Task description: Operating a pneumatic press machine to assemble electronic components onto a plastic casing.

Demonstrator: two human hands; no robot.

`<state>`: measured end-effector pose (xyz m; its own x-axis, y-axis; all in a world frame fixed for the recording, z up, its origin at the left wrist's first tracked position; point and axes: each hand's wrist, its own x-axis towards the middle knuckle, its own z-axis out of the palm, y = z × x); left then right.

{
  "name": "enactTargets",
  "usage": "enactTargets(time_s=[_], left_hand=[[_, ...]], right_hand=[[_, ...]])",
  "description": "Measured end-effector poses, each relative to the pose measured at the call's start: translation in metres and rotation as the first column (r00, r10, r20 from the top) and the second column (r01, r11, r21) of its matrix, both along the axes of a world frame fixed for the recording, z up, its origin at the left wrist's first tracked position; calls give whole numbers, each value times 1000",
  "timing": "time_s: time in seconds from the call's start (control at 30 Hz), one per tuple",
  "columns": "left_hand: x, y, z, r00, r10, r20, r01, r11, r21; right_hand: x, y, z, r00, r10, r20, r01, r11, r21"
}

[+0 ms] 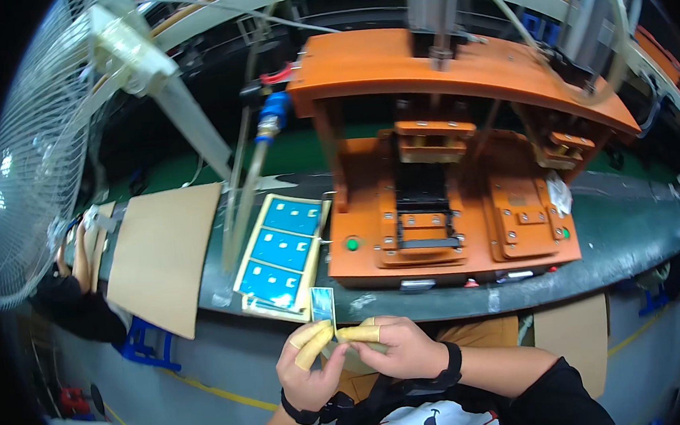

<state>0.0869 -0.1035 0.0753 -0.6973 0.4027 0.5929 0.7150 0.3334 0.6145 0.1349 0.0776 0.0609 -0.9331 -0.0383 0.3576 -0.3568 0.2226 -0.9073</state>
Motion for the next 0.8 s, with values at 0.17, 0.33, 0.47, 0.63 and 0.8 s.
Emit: enactTargets(time_s=[0.17, 0.33, 0.47, 0.63, 0.8], left_hand=[[10, 31, -9, 951, -213, 224, 199, 976, 83], [11, 30, -33, 903, -248, 351, 110, 923, 369], [4, 31, -53, 697, -495, 518, 48, 753, 656], [2, 48, -79, 671, -510, 538, 141, 801, 583], [17, 76, -70, 680, -540, 495, 332, 830, 449]], right_hand=[[41, 55, -3, 996, -30, -79, 44, 983, 177], [114, 120, -7, 963, -268, -34, 270, 956, 116], [219, 164, -51, 700, -568, 432, 697, 675, -243], [389, 168, -243, 160, -508, 847, 986, 130, -108], [447, 123, -328, -166, -306, 937, 944, 226, 241]])
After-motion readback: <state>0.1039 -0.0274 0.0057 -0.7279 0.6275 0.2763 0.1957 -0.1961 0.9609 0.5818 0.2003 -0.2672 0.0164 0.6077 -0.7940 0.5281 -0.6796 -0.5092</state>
